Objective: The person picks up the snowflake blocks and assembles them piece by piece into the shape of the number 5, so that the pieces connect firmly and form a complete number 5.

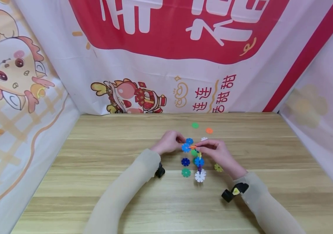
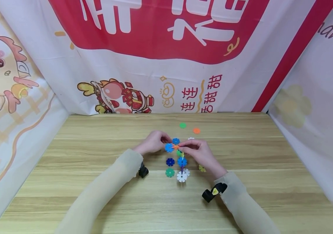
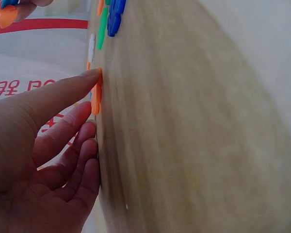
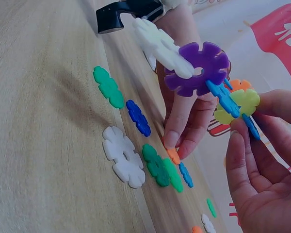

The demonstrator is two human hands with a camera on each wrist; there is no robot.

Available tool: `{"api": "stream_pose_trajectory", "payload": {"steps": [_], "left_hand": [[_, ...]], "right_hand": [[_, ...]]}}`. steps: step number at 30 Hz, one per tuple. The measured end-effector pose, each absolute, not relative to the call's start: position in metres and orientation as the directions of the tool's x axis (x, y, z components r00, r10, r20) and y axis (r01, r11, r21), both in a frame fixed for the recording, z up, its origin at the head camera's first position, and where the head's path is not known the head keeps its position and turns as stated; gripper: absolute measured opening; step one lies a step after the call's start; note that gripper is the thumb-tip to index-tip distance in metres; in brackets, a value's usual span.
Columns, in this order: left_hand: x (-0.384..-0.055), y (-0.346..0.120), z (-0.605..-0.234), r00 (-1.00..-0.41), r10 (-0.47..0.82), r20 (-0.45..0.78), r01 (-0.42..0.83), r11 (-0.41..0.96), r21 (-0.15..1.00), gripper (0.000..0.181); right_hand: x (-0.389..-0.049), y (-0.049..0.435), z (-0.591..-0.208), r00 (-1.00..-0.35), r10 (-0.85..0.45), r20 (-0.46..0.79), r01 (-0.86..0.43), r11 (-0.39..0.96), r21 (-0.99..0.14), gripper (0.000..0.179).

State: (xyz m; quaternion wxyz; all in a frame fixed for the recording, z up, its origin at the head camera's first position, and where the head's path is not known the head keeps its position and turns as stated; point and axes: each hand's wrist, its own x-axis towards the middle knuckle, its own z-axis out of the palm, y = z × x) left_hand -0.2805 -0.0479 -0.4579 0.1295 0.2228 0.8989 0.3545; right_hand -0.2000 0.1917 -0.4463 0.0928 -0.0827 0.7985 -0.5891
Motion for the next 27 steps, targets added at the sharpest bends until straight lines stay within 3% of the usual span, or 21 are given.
{"api": "stream_pose_trajectory", "payload": {"steps": [7, 14, 27], "left_hand": [[-0.281, -0.05, -0.458, -0.871, 0.485, -0.083, 0.289, 0.64, 0.712, 0.021], [-0.276, -0.055, -0.458, -0.891, 0.448, -0.07, 0.218, 0.56, 0.799, 0.02], [-0.251, -0.087, -0.443, -0.926, 0.376, 0.033, 0.217, 0.461, 0.861, 0.014]], "right_hand": [[-0.2, 0.192, -0.446, -0.968, -0.246, -0.051, -0.025, 0.296, -0.955, 0.039], [-0.201, 0.192, -0.446, -0.969, -0.235, -0.071, -0.006, 0.311, -0.95, 0.038], [-0.203, 0.193, -0.448, -0.969, -0.232, -0.088, 0.009, 0.322, -0.947, 0.04]]}}
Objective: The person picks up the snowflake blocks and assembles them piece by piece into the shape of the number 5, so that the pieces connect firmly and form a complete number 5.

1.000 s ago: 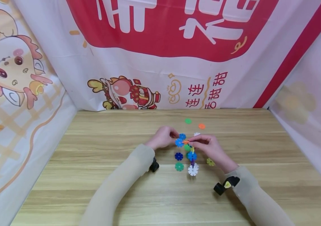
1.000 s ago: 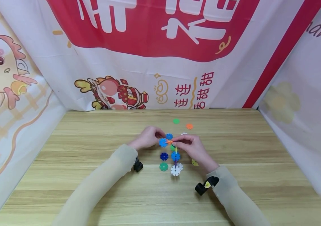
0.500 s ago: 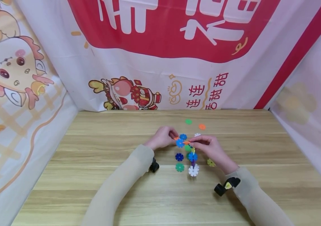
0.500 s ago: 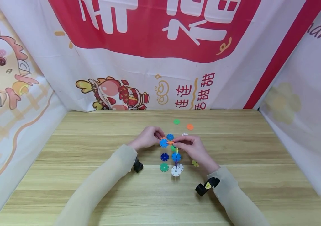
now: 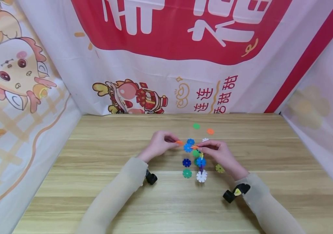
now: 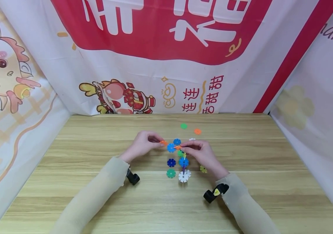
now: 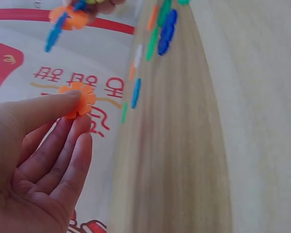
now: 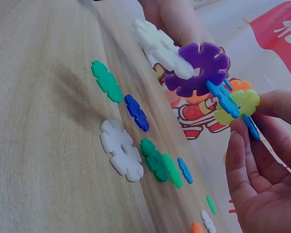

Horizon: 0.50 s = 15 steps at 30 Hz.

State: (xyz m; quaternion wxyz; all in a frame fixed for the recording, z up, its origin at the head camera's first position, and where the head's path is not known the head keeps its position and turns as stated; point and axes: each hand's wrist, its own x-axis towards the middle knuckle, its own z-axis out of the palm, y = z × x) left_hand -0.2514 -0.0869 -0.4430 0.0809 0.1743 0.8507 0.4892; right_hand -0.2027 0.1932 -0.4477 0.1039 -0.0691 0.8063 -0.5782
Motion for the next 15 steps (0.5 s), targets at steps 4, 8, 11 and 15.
{"api": "stream_pose_trajectory", "payload": {"steps": [4, 8, 11, 15], "left_hand": [[-0.242, -0.092, -0.438, -0.93, 0.364, 0.056, 0.225, 0.441, 0.869, 0.011], [-0.233, -0.095, -0.435, -0.931, 0.36, 0.064, 0.223, 0.418, 0.881, 0.009], [-0.227, -0.096, -0.435, -0.931, 0.361, 0.053, 0.209, 0.408, 0.889, 0.008], [-0.22, -0.094, -0.436, -0.928, 0.366, 0.064, 0.219, 0.399, 0.89, 0.008]], "right_hand": [[-0.203, 0.194, -0.448, -0.969, -0.229, -0.09, 0.011, 0.325, -0.946, 0.039], [-0.203, 0.194, -0.448, -0.969, -0.23, -0.092, 0.013, 0.321, -0.947, 0.039], [-0.203, 0.194, -0.448, -0.969, -0.231, -0.089, 0.01, 0.322, -0.947, 0.039], [-0.204, 0.193, -0.449, -0.968, -0.234, -0.088, 0.009, 0.322, -0.947, 0.038]]}}
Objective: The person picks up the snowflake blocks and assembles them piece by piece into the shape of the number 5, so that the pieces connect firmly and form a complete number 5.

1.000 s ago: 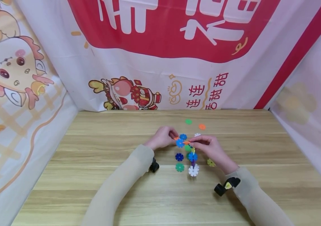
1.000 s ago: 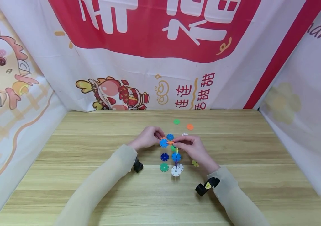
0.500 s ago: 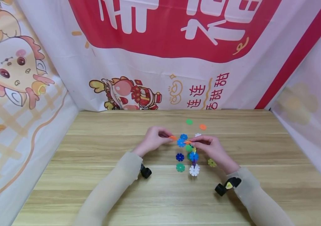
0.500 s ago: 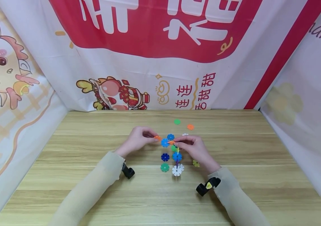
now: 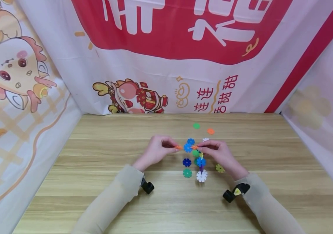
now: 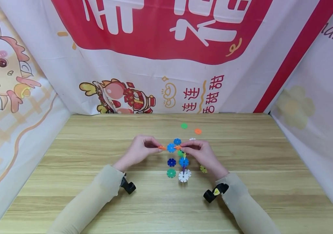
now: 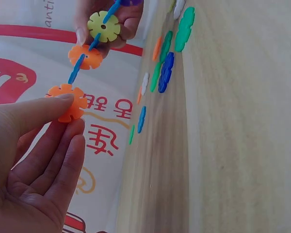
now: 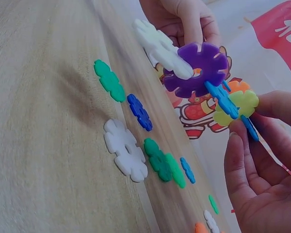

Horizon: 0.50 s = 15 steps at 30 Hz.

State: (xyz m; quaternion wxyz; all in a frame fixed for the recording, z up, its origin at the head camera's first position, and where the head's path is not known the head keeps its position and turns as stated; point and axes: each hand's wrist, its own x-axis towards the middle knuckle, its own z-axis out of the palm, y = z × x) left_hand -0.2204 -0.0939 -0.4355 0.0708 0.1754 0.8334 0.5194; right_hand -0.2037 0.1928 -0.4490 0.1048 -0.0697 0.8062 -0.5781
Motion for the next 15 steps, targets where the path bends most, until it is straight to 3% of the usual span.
{"api": "stream_pose_trajectory", "payload": {"steps": [15], "left_hand": [[-0.2154, -0.0896, -0.4385, -0.935, 0.341, 0.102, 0.233, 0.368, 0.9, 0.009]], "right_hand": [[-0.2037, 0.1902, -0.4491, -0.963, -0.248, -0.102, 0.013, 0.338, -0.941, 0.037]]}}
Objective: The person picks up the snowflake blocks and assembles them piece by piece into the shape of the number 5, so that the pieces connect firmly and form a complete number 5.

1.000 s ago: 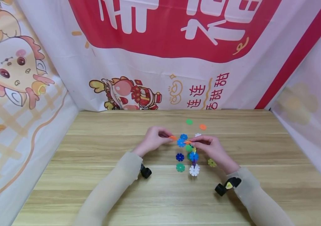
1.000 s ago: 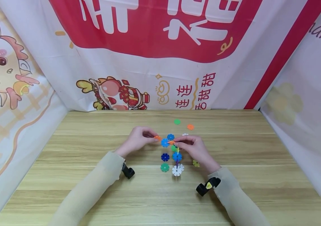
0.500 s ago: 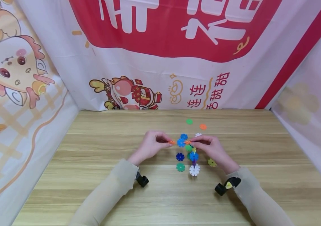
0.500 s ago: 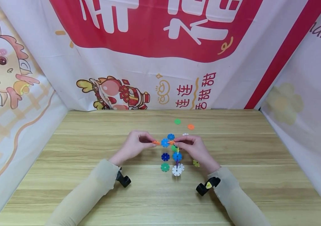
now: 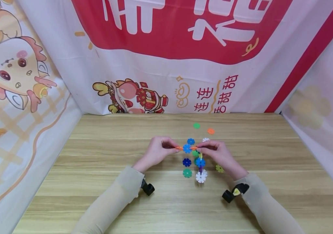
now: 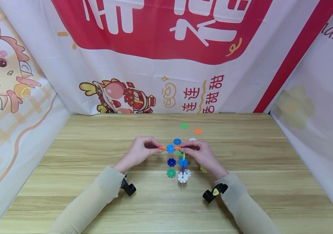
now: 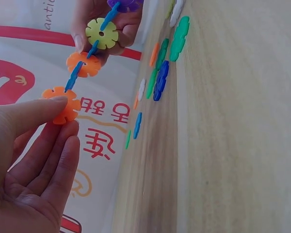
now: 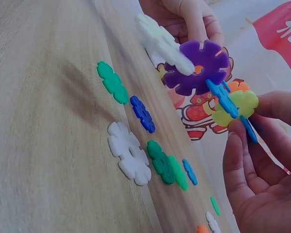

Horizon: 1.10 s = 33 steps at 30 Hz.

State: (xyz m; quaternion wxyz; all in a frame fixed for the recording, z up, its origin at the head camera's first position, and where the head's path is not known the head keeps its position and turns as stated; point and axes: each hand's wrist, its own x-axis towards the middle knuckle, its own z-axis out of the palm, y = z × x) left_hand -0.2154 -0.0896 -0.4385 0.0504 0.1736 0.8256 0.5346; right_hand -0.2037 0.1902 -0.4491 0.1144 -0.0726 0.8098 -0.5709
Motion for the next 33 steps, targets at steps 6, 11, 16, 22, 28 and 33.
{"api": "stream_pose_trajectory", "payload": {"steps": [6, 11, 16, 22, 28, 33], "left_hand": [[-0.2146, -0.0868, -0.4365, -0.94, 0.326, 0.1, 0.225, 0.371, 0.901, 0.009], [-0.2144, -0.0859, -0.4348, -0.945, 0.316, 0.082, 0.203, 0.372, 0.906, 0.01], [-0.2149, -0.0864, -0.4357, -0.943, 0.32, 0.091, 0.214, 0.374, 0.903, 0.009], [-0.2157, -0.0865, -0.438, -0.936, 0.333, 0.117, 0.242, 0.365, 0.899, 0.008], [-0.2154, -0.0854, -0.4391, -0.93, 0.343, 0.13, 0.256, 0.355, 0.899, 0.008], [-0.2143, -0.0835, -0.4398, -0.93, 0.344, 0.128, 0.248, 0.332, 0.91, 0.009]], "right_hand": [[-0.2027, 0.1887, -0.447, -0.96, -0.257, -0.109, 0.012, 0.353, -0.935, 0.032], [-0.2024, 0.1875, -0.4454, -0.958, -0.26, -0.118, 0.016, 0.361, -0.933, 0.031], [-0.2024, 0.1877, -0.4449, -0.958, -0.258, -0.122, 0.021, 0.362, -0.932, 0.032], [-0.2015, 0.1884, -0.4455, -0.958, -0.261, -0.12, 0.017, 0.363, -0.931, 0.033], [-0.2007, 0.1873, -0.4444, -0.956, -0.263, -0.132, 0.024, 0.378, -0.925, 0.031], [-0.2016, 0.1825, -0.4443, -0.954, -0.268, -0.136, 0.02, 0.395, -0.918, 0.033]]}}
